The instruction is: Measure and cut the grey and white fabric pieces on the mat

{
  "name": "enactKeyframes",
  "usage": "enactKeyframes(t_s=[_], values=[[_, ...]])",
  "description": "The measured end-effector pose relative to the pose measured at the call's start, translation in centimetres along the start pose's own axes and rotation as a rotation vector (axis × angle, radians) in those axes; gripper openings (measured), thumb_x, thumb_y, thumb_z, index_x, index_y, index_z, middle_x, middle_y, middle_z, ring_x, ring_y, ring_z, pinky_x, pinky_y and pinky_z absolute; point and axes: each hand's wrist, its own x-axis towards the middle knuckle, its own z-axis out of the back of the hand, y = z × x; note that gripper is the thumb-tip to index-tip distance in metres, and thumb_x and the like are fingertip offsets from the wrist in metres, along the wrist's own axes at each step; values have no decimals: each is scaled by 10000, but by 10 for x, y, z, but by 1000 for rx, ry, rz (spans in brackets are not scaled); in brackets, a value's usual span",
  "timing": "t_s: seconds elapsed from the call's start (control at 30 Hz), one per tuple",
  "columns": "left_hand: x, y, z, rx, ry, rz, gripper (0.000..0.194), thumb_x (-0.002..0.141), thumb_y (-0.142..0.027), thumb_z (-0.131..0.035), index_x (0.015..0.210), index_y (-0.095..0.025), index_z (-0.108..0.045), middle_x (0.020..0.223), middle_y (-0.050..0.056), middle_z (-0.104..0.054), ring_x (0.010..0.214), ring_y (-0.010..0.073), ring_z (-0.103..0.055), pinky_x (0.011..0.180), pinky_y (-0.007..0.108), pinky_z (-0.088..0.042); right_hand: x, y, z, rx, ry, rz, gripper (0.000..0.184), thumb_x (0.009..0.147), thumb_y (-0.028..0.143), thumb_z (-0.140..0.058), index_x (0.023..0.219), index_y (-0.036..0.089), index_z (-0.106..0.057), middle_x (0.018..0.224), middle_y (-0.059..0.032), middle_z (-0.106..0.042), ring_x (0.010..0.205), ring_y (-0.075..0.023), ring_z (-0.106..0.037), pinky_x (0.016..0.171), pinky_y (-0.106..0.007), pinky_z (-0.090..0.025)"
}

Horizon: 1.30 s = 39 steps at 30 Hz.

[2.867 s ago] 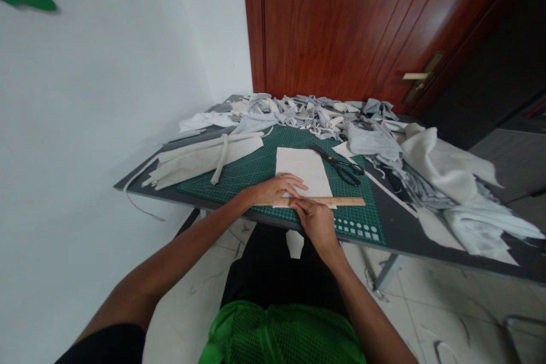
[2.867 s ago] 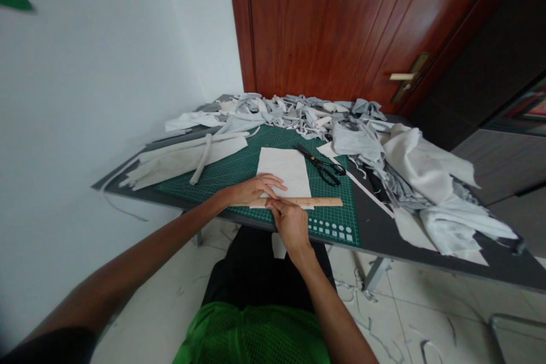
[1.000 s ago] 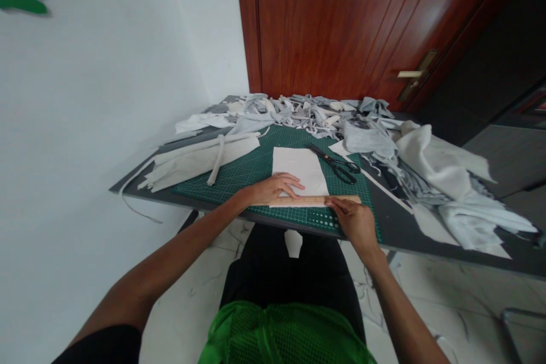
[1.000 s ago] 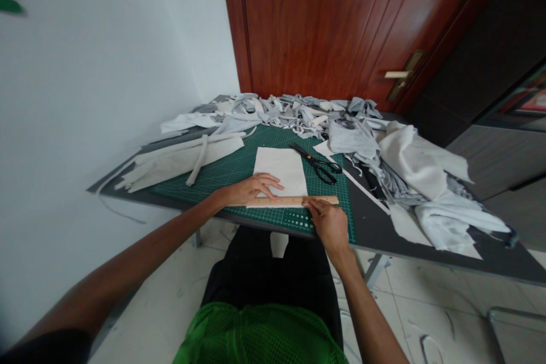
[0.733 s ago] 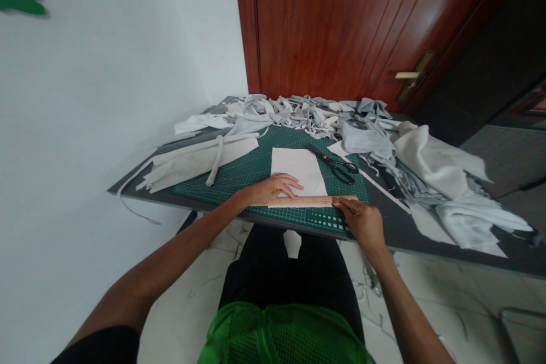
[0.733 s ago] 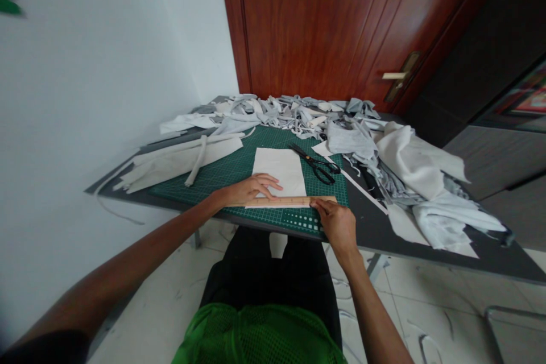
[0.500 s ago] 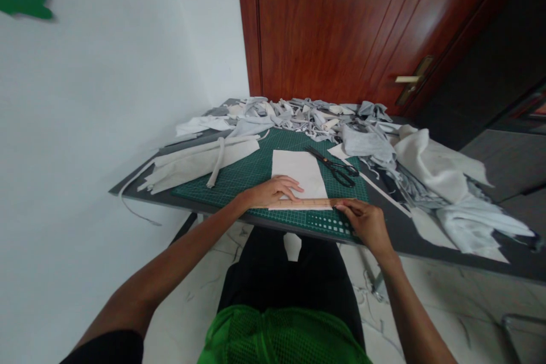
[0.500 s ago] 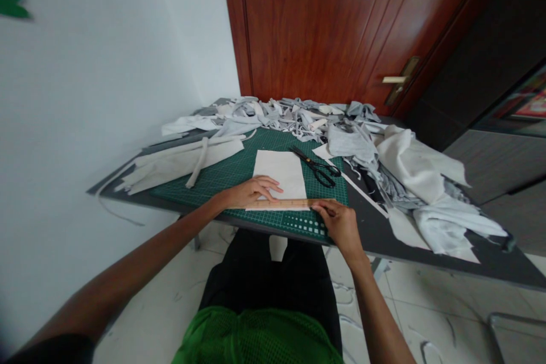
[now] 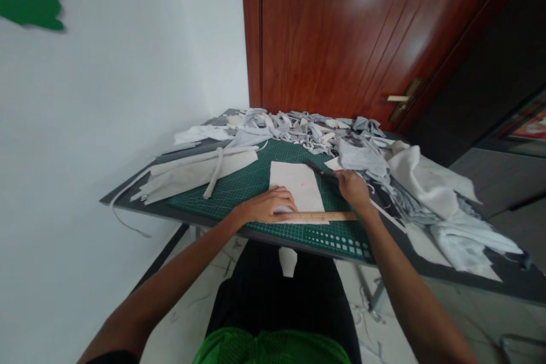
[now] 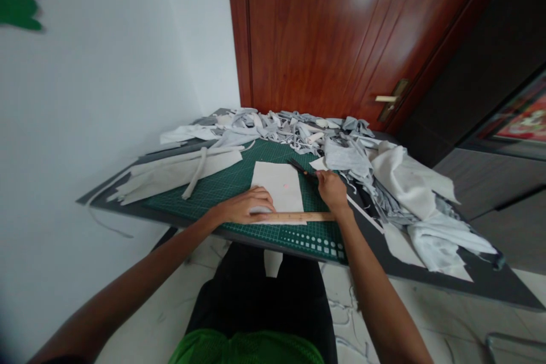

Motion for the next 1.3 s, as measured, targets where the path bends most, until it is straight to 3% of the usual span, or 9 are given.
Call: enactKeyframes(t_s=[0.2,0.4,0.5,0.7,0.87,1.0,1.13,1.23,1.3], values=[[1,-2,-1,114,53,50,217,957,-400,-691,1066,-213,-707,1012,56,-669,1041,238,-592,967,349,-412,-26,-16,-6,-177,57,-11,278,989,215,-546,1164,123,-742,1154,-191,-688,1073,-309,-636,950,-386,-477],[-4,-7,-4,184,22,108,132,901,-292,-732,968,-202,-662,965,33,-666,960,217,-614,918,323,-441,-19,-11,-7,-257,79,-29,290,1000,258,-572,1235,130,-681,1221,-192,-669,1137,-325,-606,947,-401,-452],[-11,-10,-2,199,-1,158,112,904,-257,-713,979,-204,-649,991,35,-668,972,212,-621,935,318,-453,-18,-6,-5,-304,70,-117,365,1017,366,-567,1271,113,-636,1262,-226,-651,1186,-362,-593,926,-428,-453],[-42,2,14,153,-30,284,158,1002,-273,-590,1133,-208,-650,1143,63,-656,1069,221,-625,973,327,-465,-21,7,5,-412,137,-167,474,1045,453,-504,1217,37,-653,1246,-278,-666,1198,-390,-627,995,-491,-451],[-83,23,38,69,-38,363,323,1058,-300,-448,1300,-224,-647,1142,77,-649,1091,218,-612,1013,335,-478,-7,0,11,-397,273,-184,481,1021,457,-550,1194,28,-683,1176,-295,-706,1109,-361,-707,906,-420,-525],[-118,38,65,147,-60,513,370,1039,-281,-376,1193,-215,-706,1184,90,-668,1140,232,-609,1081,369,-470,6,-18,20,-380,321,-222,469,911,473,-698,1153,73,-729,1133,-271,-739,1094,-368,-727,872,-420,-553],[-140,52,92,322,-57,698,413,923,-116,-402,1163,-223,-721,1165,86,-702,1170,251,-619,1114,397,-462,5,-39,29,-343,363,-239,444,832,517,-745,1013,113,-777,1023,-216,-778,985,-350,-760,774,-382,-569],[-132,56,99,544,-145,884,512,827,-8,-420,1220,-165,-708,1207,138,-685,1217,322,-590,1088,480,-473,-4,-53,30,-297,355,-228,428,844,581,-701,836,161,-782,904,-168,-790,886,-315,-769,705,-345,-553],[-110,52,91,680,-248,970,539,839,3,-409,1302,-102,-664,1274,204,-633,1254,377,-548,1041,537,-487,-13,-61,27,-220,301,-221,429,833,594,-704,725,183,-762,776,-137,-776,788,-292,-765,655,-324,-529]])
